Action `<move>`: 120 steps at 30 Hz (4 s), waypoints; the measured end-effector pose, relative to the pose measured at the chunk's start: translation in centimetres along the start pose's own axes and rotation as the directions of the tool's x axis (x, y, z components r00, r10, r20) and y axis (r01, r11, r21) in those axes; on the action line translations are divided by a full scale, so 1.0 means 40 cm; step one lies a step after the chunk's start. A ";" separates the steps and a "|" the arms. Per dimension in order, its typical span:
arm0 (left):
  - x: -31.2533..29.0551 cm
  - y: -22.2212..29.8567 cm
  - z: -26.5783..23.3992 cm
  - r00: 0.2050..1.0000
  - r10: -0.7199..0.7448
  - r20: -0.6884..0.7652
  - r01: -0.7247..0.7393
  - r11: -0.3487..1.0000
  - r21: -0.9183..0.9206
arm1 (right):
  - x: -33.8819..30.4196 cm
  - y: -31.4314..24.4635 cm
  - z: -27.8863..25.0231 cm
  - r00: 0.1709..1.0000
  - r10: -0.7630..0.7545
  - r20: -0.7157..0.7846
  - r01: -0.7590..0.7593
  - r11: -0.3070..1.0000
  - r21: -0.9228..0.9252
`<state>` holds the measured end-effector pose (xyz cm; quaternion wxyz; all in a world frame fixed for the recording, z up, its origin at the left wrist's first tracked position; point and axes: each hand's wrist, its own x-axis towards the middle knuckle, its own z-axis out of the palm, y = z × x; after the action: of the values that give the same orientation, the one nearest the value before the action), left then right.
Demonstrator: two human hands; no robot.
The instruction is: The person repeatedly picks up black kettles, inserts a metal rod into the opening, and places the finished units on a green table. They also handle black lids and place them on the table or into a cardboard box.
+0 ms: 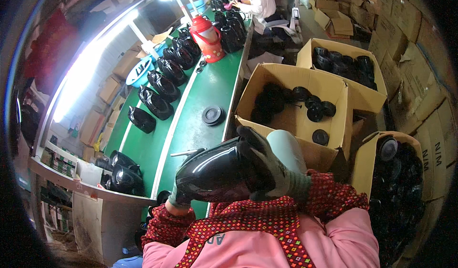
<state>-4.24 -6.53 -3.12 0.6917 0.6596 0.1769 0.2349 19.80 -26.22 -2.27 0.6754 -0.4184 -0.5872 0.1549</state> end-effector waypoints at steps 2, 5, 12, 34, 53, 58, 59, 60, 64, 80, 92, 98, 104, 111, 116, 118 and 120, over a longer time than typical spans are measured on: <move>0.021 0.014 0.051 0.980 0.039 -0.195 -0.091 0.960 -0.266 | -0.010 0.008 0.005 0.981 0.189 -0.043 -0.177 0.963 0.204; 0.067 0.107 0.072 0.888 0.452 -0.090 -0.339 0.773 0.537 | -0.026 0.112 0.003 0.877 0.478 -0.054 -0.255 0.557 0.791; 0.011 0.025 0.042 0.955 0.042 -0.295 -0.150 0.922 -0.356 | 0.033 0.078 0.033 0.913 0.390 -0.124 -0.336 0.888 0.314; 0.030 -0.323 0.104 0.968 -0.248 -0.034 0.250 0.964 0.086 | 0.092 0.288 -0.227 0.705 0.682 0.192 -0.685 0.586 0.433; 0.204 -0.294 -0.460 0.978 -0.202 -0.045 0.112 0.333 0.936 | 0.123 0.563 -0.139 0.587 0.625 0.514 -0.591 0.765 -0.255; 0.240 -0.112 -0.258 0.798 -0.417 -0.435 0.596 0.653 0.468 | 0.191 0.489 -0.098 0.809 0.485 0.332 -0.404 0.869 -0.285; 0.280 -0.063 -0.205 0.872 -0.340 -0.352 0.487 0.674 0.556 | 0.221 0.468 -0.108 0.865 0.378 0.329 -0.233 0.884 -0.405; 0.316 -0.028 -0.164 0.931 -0.259 -0.258 0.365 0.686 0.629 | 0.255 0.452 -0.125 0.901 0.265 0.343 -0.055 0.855 -0.516; 0.425 0.058 -0.045 0.975 -0.222 0.002 0.145 0.641 0.753 | 0.367 0.490 -0.153 0.900 0.046 0.434 0.226 0.801 -0.554; 0.590 -0.063 0.305 0.801 -0.015 0.598 -0.412 0.710 0.571 | 0.131 0.656 -0.148 0.915 0.369 0.162 -0.403 0.819 0.409; 0.564 -0.119 0.171 0.675 0.462 0.575 -0.374 0.886 -0.274 | 0.175 0.508 -0.223 0.807 0.527 0.267 -0.411 0.826 -0.385; 0.572 -0.084 0.223 0.769 0.254 0.587 -0.393 0.912 0.121 | 0.093 0.628 -0.188 0.978 0.037 0.206 0.024 0.957 -0.289; 0.573 -0.156 0.122 0.785 0.359 0.504 -0.169 0.908 -0.384 | 0.104 0.537 -0.226 0.897 0.422 0.133 -0.322 0.829 -0.457; 0.637 0.062 0.098 0.903 -0.232 0.361 0.122 0.946 0.301 | 0.202 0.491 -0.280 0.697 0.565 0.441 -0.248 0.768 -0.591; 0.642 0.013 0.155 0.739 -0.511 0.438 -0.161 0.498 0.852 | 0.198 0.470 -0.266 0.687 0.609 0.397 -0.229 0.700 -0.677; 0.670 -0.037 0.109 0.694 -0.542 0.474 -0.083 0.594 0.800 | 0.228 0.415 -0.264 0.710 0.611 0.350 -0.255 0.686 -0.682; 0.681 -0.105 0.058 0.703 -0.430 0.567 -0.124 0.710 0.693 | 0.225 0.385 -0.265 0.790 0.537 0.296 -0.240 0.715 -0.657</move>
<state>19.99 6.67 -5.38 0.4281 0.8855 0.0368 -0.1767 36.29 -14.71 -7.36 0.3000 -0.6730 -0.6444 0.2042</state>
